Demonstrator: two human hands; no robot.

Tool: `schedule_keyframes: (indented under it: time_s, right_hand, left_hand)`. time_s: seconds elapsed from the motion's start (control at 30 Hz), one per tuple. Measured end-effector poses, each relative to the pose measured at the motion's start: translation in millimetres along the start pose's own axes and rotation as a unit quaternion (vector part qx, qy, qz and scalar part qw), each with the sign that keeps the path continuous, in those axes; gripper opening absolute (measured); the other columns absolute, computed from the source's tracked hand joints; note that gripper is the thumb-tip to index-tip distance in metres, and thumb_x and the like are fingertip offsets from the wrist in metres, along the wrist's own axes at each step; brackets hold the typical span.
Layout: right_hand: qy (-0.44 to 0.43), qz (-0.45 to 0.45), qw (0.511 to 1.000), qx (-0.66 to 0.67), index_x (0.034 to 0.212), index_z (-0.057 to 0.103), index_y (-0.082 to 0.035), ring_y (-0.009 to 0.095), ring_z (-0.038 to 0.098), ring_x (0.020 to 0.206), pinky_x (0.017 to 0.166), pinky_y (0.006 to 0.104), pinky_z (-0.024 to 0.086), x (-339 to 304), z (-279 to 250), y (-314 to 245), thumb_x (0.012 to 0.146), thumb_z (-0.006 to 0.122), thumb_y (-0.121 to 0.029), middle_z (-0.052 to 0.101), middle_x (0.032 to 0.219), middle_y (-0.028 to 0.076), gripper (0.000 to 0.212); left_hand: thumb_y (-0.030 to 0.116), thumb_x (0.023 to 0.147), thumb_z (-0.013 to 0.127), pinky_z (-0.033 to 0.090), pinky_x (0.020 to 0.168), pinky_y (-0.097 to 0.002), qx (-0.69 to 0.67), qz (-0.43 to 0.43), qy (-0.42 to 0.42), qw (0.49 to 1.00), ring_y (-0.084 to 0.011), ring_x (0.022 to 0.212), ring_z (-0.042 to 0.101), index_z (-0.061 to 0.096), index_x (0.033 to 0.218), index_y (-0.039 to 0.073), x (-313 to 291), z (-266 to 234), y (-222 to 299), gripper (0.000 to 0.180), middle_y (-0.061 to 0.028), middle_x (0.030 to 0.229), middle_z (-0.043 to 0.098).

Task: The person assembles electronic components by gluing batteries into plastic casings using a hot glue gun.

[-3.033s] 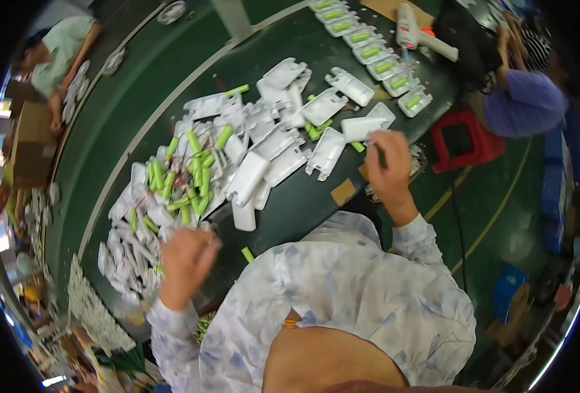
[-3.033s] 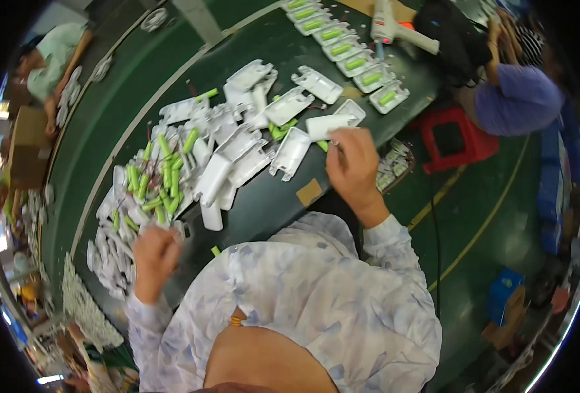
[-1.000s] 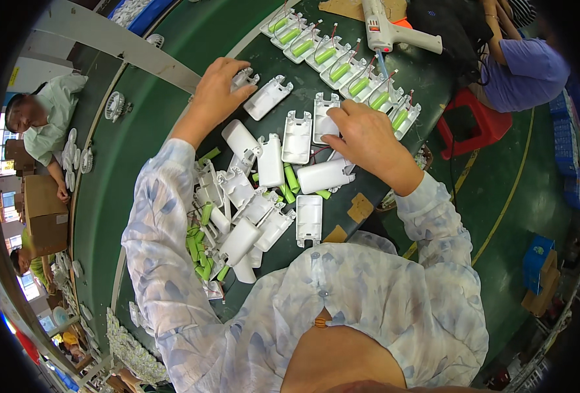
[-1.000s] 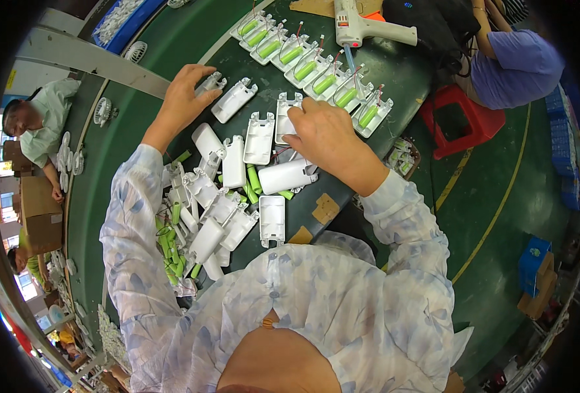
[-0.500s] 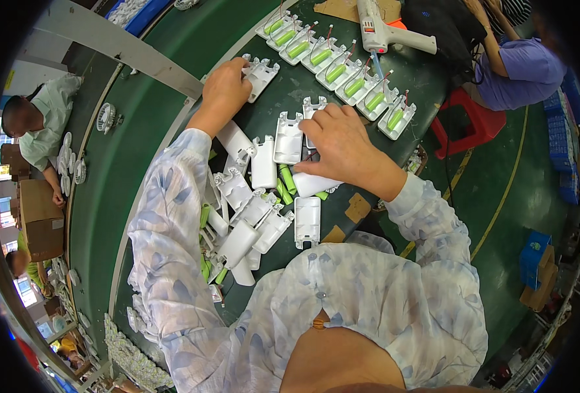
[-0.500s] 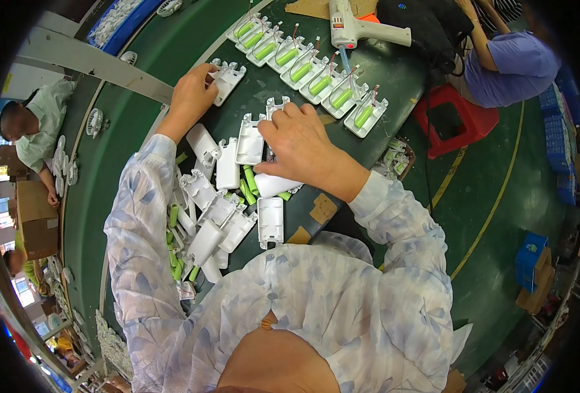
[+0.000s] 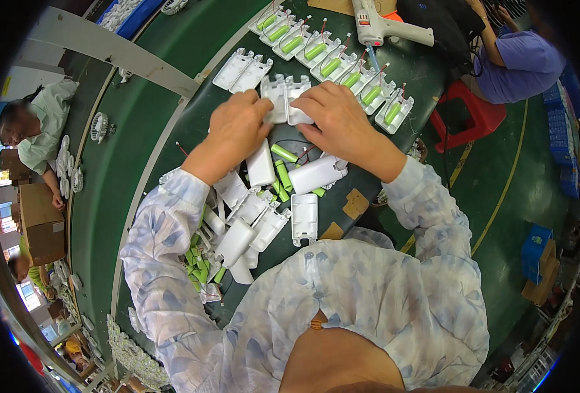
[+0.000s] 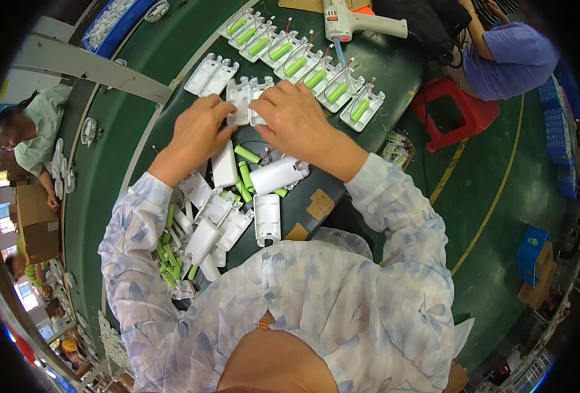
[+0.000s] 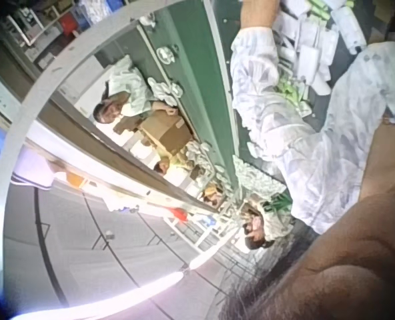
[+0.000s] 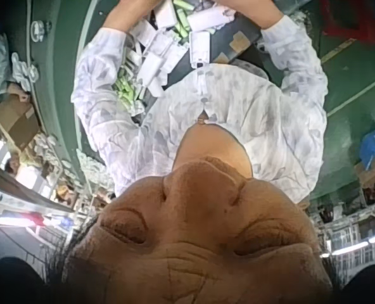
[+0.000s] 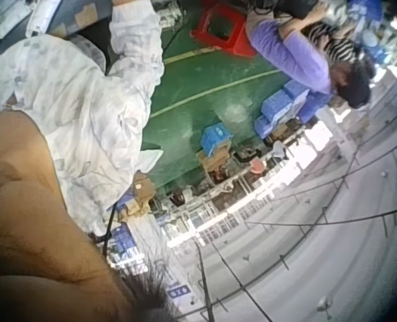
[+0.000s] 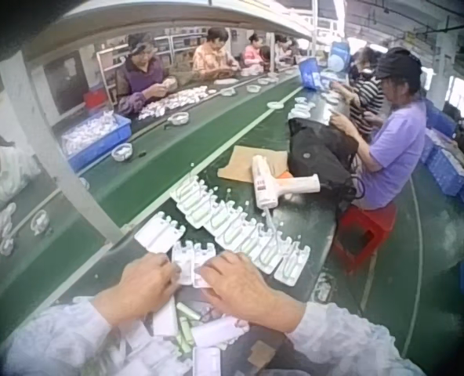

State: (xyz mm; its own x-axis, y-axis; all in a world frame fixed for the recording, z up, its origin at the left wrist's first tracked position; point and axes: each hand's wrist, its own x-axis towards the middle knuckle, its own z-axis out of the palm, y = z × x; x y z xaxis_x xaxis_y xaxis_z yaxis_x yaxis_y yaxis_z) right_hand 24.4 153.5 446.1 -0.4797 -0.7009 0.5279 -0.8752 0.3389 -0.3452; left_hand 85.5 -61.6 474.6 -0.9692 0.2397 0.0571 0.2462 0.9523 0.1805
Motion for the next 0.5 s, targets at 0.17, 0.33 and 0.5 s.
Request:
schedule_keyframes:
  time_s: [0.17,0.33,0.5]
  right_hand:
    - [-0.082,0.013,0.996,-0.022,0.1,0.069,-0.009,0.026,0.055,0.1,0.084,0.0392,0.044,-0.9,-1.9,10.0,0.069,0.078,-0.015,0.059,0.101,0.007,0.033]
    - [-0.074,-0.029,0.996,-0.035,0.091,0.069,-0.01,0.026,0.056,0.095,0.08,0.0391,0.047,13.0,19.8,21.2,0.07,0.077,-0.013,0.058,0.097,0.007,0.023]
    - [0.031,-0.016,0.997,0.069,0.092,0.067,-0.007,0.029,0.06,0.096,0.076,0.0413,0.051,17.0,18.2,25.3,0.074,0.073,-0.013,0.059,0.092,0.008,0.02]
  left_hand:
    - [0.008,0.076,0.069,0.052,0.078,-0.039,0.055,-0.016,0.033,0.998,-0.0284,0.097,0.061,0.069,0.1,0.011,10.8,2.7,-29.1,0.024,-0.0071,0.098,0.061]
    - [0.008,0.078,0.067,0.053,0.077,-0.0394,0.048,-0.022,0.074,0.996,-0.0281,0.095,0.062,0.07,0.101,0.011,14.3,2.3,-28.9,0.023,-0.0076,0.098,0.061]
    - [0.01,0.079,0.071,0.05,0.07,-0.0378,-0.203,0.032,-0.027,0.978,-0.0315,0.079,0.063,0.067,0.093,0.002,2.7,-18.1,6.8,0.017,-0.013,0.087,0.062]
